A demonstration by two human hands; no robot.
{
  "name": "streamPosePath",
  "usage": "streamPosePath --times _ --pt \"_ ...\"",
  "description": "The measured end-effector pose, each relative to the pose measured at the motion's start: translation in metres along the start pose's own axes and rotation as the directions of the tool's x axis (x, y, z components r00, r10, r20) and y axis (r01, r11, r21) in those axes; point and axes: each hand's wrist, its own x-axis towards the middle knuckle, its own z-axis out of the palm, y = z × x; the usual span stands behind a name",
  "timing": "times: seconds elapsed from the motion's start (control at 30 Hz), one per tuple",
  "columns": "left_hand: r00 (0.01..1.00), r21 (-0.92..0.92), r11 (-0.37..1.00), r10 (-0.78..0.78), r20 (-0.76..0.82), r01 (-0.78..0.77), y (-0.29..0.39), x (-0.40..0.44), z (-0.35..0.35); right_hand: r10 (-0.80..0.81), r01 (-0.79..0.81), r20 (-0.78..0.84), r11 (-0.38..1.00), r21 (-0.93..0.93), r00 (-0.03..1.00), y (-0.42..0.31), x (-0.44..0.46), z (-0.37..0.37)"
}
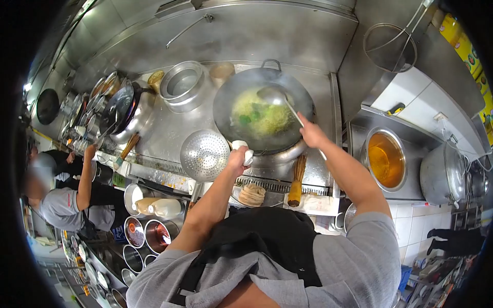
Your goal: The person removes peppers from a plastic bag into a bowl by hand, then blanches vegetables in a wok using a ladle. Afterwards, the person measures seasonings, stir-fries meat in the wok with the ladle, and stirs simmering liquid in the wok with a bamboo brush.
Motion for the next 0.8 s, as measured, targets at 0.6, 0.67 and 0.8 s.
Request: streamPosePath --times 0.6,0.67,0.8 --pt "0.981 -0.374 0.907 0.172 -0.095 -0.195 -0.066 -0.144 -0.17 0.05 -0.395 0.482 0.65 0.649 0.875 -0.041 0.073 0.041" --pt "0.973 -0.331 0.915 0.204 -0.11 -0.23 -0.056 -0.141 -0.163 -0.043 -0.018 0.142 0.915 0.402 0.989 -0.024 0.067 0.067" --pt "0.971 -0.251 0.944 0.18 -0.159 -0.216 -0.034 -0.136 -0.148 0.091 -0.089 0.051 0.996 -0.029 0.995 -0.082 0.008 0.011"
